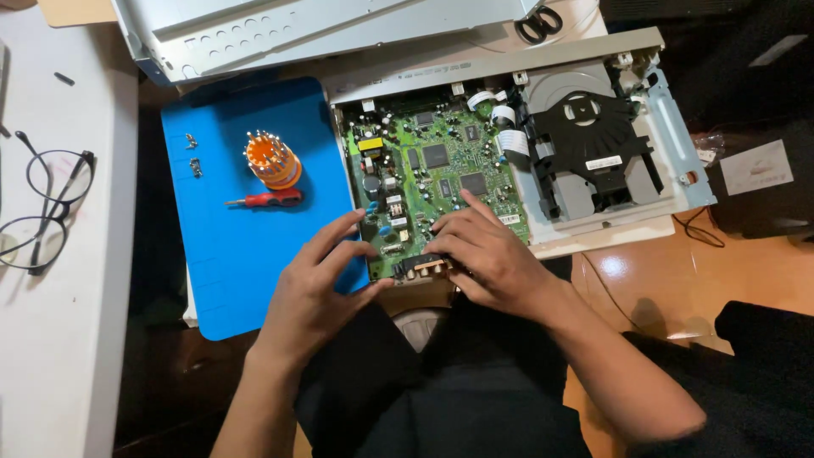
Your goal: Repairing an electronic device by manipulating internal components like the circuit board and disc drive
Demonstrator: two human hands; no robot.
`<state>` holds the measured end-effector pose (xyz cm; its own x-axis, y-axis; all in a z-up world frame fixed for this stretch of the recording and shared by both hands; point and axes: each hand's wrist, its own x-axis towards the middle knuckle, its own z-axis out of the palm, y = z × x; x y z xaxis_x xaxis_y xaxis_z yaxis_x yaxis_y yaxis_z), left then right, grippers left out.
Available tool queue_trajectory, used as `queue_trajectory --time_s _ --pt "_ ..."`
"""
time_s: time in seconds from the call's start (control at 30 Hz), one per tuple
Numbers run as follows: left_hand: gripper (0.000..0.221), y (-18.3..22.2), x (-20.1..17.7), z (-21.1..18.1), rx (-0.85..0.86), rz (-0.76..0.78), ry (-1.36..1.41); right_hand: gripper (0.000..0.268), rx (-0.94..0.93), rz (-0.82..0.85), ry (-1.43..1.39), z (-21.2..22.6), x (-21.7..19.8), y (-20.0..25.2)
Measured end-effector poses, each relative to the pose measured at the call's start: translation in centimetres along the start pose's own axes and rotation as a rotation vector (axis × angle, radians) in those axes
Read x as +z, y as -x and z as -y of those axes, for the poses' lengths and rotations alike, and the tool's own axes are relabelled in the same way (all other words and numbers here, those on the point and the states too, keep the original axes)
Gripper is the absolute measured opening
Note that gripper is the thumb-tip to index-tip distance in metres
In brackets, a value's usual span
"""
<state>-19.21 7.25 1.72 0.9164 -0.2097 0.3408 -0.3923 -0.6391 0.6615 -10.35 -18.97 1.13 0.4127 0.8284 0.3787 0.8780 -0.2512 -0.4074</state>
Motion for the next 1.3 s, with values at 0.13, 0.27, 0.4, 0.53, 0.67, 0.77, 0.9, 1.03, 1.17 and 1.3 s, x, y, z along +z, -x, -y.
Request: queue_trajectory --time_s 0.13,0.27,0.4,0.53,0.67,0.77,0.9,1.03,1.17,1.3 --pt "0.037 0.2 0.1 0.3 -0.022 -0.022 -0.012 0.035 0.003 -0.035 0.003 0.5 -0.4 -0.4" --pt "0.040 0.6 0.7 0.6 -0.028 -0.009 -0.033 0.029 0.013 -0.037 -0.003 1.0 -0.9 -0.6" --pt "0.049 0.3 0.6 0.4 -0.032 -0.025 -0.028 0.030 0.025 -0.028 -0.022 1.1 -1.3 -0.5" --pt "0.062 0.3 0.6 0.4 -0.023 -0.027 0.002 0.025 0.034 -0.022 -0.004 1.2 -1.2 -0.3" --pt "0.062 0.3 0.7 0.6 0.011 -0.045 -0.031 0.028 0.018 0.007 0.044 0.9 -1.2 -0.1" --pt "0.060 0.3 1.0 0.6 0.020 -0.056 -0.087 0.027 0.014 0.007 0.052 0.8 -1.0 0.0" --pt "0.060 0.5 1.1 0.8 0.048 -0.053 -0.125 0.042 0.027 0.053 0.061 0.7 -1.0 0.1" --pt "0.056 0.7 1.1 0.5 0.019 -0.056 -0.138 0.030 0.036 0.022 0.038 0.4 -0.7 0.2" --pt "0.057 0.3 1.0 0.4 -0.031 -0.041 -0.102 0.025 0.041 -0.023 0.000 0.6 -0.7 -0.1" --pt "0.064 -0.3 -0.6 -0.1 -0.044 0.036 0.051 0.037 0.203 0.072 -0.073 1.0 -1.8 -2.0"
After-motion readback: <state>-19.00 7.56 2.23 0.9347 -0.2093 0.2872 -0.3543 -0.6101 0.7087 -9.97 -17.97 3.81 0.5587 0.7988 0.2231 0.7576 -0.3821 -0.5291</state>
